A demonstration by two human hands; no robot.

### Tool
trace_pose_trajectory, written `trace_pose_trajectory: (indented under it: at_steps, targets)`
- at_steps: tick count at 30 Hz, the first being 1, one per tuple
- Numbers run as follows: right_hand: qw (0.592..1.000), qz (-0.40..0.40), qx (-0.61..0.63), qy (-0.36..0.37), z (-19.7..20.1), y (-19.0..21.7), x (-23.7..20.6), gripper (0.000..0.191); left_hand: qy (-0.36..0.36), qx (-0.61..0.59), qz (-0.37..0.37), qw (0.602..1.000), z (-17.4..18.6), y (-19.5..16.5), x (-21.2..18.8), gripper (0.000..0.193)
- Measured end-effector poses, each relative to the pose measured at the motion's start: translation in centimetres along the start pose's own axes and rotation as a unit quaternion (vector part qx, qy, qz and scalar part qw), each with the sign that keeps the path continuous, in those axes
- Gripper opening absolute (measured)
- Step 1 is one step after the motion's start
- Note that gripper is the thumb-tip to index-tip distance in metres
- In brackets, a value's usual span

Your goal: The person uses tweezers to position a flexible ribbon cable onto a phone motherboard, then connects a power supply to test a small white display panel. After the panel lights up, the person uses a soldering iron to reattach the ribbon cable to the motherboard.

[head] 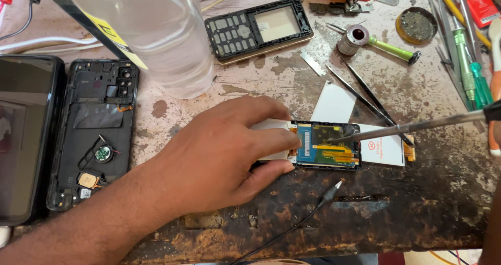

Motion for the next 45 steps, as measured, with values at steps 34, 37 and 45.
trace_pose_trajectory:
  at_steps: [34,37,45]
  targets:
    - [0.996,0.044,0.000,0.075,-1.0,0.9,1.1,0.026,-0.003,0.008,-0.011,1.000,0.2,-0.1,0.0,0.024]
    - [0.996,0.045,-0.002,0.075,-1.0,1.0,1.1,0.027,-0.002,0.008,-0.008,1.000,0.2,-0.1,0.0,0.024]
    - [0.997,0.042,0.000,0.069,-0.6,0.0,0.7,0.027,-0.021,0.021,-0.016,0.999,0.4,-0.4,-0.1,0.024]
Point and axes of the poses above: each hand's wrist, its own x-axis towards the middle knuckle, its own z-axis out of the back of the hand, y = z × x, the point moved 7 cm from there along x, towards the middle knuckle, and after that the axes turned 2 degrees about z, right-handed, at the moved point
